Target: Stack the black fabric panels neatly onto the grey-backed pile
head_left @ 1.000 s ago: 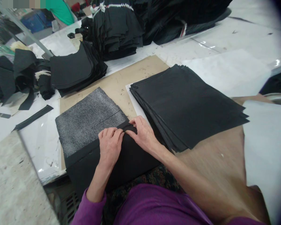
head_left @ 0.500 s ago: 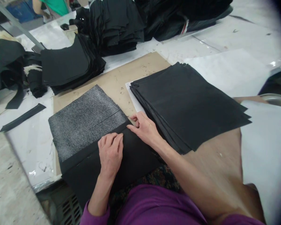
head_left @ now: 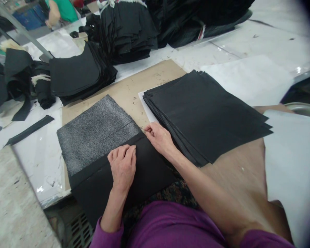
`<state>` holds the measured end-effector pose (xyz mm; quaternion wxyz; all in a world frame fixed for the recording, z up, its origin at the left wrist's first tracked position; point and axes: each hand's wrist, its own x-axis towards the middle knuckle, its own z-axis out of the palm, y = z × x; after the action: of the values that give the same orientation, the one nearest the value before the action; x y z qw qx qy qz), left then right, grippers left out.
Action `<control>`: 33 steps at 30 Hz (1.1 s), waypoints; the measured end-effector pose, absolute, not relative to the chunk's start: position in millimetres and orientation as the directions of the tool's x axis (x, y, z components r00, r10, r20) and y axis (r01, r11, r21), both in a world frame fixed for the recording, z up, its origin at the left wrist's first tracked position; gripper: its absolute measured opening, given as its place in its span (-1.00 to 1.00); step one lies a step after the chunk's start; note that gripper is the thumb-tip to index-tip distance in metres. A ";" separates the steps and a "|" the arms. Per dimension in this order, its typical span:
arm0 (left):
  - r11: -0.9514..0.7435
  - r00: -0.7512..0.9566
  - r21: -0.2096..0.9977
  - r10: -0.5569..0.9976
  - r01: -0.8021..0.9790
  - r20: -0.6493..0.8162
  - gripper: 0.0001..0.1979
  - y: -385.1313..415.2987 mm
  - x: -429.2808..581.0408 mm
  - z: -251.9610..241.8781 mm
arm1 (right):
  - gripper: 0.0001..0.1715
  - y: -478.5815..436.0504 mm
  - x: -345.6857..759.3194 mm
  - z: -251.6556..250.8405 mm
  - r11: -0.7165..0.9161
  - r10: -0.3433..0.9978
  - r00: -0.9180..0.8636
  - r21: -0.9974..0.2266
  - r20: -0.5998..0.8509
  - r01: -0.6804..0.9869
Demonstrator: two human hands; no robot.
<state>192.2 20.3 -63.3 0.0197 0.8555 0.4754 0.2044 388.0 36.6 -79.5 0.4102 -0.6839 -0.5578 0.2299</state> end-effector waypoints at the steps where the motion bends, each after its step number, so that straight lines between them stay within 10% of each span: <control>1: -0.548 0.464 0.225 0.820 0.806 0.336 -0.79 19.9 192.2 -63.2 | -0.89 36.5 388.9 -79.9 -0.033 0.952 0.267 -0.816 0.151 0.577; 9: -0.513 0.421 0.261 0.842 0.818 0.336 -0.83 20.6 191.8 -57.1 | -0.81 17.7 383.9 -71.6 0.048 0.945 0.236 -0.808 0.228 0.587; 16: -0.536 0.476 0.263 0.840 0.802 0.262 -0.76 30.3 190.1 -48.6 | -0.62 10.8 371.3 -57.9 0.246 0.946 -0.075 -0.548 0.315 0.800; 33: -0.548 0.485 0.364 0.836 0.753 0.255 -0.93 36.0 185.0 -41.1 | -0.97 22.5 379.8 -31.4 0.486 0.870 -0.407 -0.342 0.279 0.805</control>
<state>185.0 36.0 -41.1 0.1020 0.8557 0.4644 0.2043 379.8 22.5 -31.4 0.2131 -0.5013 -0.8351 0.0768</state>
